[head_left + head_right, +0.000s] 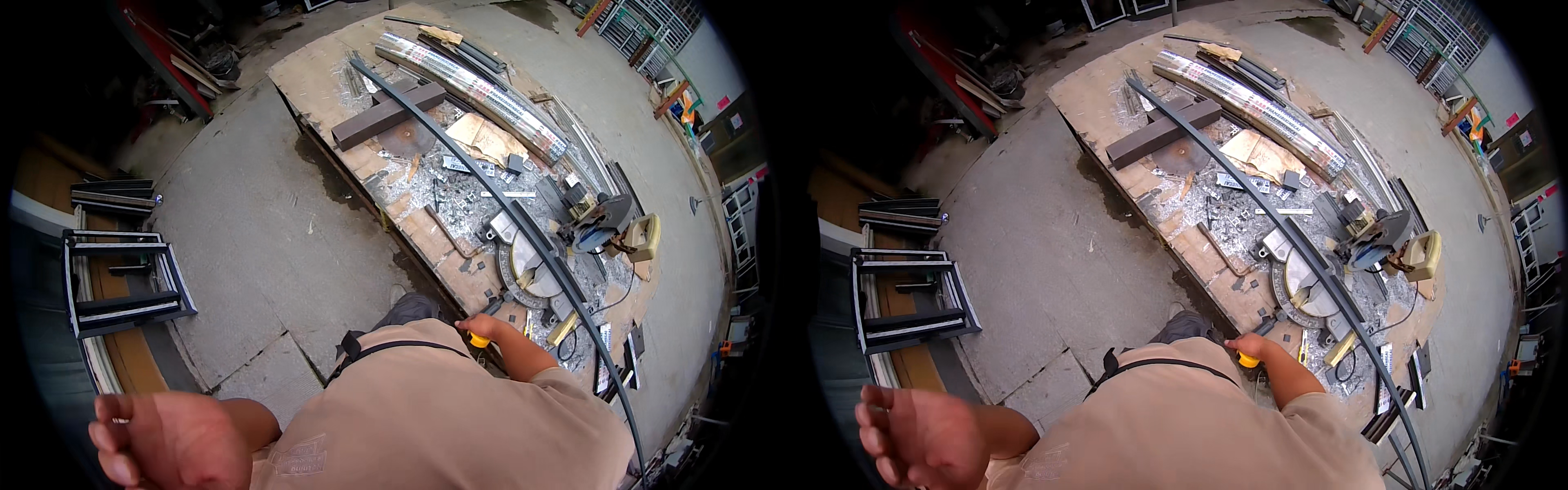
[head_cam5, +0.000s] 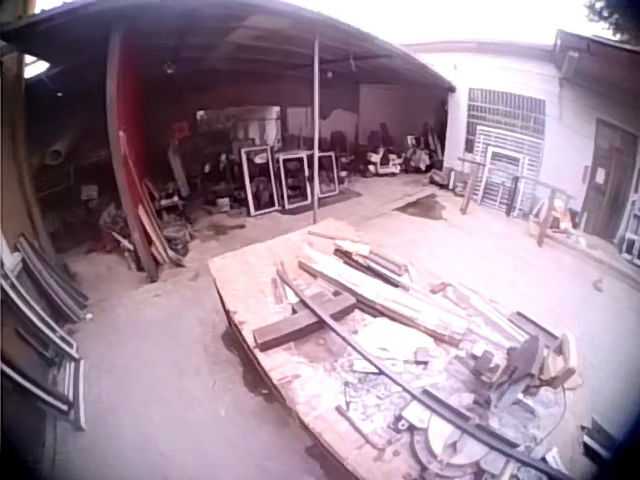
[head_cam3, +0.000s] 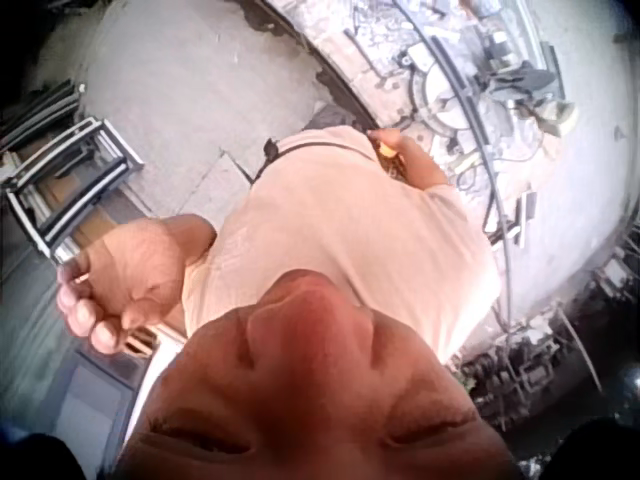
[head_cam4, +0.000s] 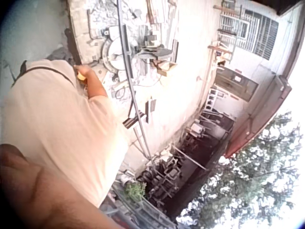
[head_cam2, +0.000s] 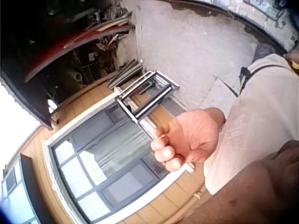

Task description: The person measures the interior dimensions of a metal window frame using a tape measure and then positions a metal rail on a miter saw station to measure its length.

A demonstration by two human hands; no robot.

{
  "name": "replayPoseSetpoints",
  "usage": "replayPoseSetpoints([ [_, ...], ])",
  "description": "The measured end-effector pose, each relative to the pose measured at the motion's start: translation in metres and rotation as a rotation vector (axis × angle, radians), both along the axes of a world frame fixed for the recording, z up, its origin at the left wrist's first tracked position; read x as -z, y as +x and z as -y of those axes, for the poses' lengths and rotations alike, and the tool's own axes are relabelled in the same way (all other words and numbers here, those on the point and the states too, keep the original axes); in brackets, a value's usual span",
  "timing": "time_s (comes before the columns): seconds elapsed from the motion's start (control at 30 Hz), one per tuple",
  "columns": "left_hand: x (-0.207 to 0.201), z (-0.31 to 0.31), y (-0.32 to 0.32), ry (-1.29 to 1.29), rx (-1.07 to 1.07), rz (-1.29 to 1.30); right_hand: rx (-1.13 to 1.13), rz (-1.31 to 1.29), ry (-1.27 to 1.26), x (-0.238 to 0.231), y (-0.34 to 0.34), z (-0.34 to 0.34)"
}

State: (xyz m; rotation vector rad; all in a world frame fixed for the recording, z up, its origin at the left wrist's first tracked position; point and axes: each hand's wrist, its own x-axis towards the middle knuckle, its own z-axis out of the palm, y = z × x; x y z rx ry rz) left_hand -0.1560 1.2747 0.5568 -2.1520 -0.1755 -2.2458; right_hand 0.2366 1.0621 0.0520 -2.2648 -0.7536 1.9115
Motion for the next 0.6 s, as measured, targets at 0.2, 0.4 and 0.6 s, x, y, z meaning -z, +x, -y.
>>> replayPoseSetpoints([
  [0.2,0.156,-0.148,0.048,-0.945,-0.15,-0.969,0.211,0.05,0.381,-0.024,0.063,-0.184],
  [0.4,0.281,-0.234,0.064,-1.218,0.113,-1.488,0.386,0.462,0.481,-0.023,0.105,-0.265],
  [0.6,0.334,-0.32,0.109,-1.204,0.36,-1.654,0.214,0.75,0.195,-0.055,0.135,-0.347],
])
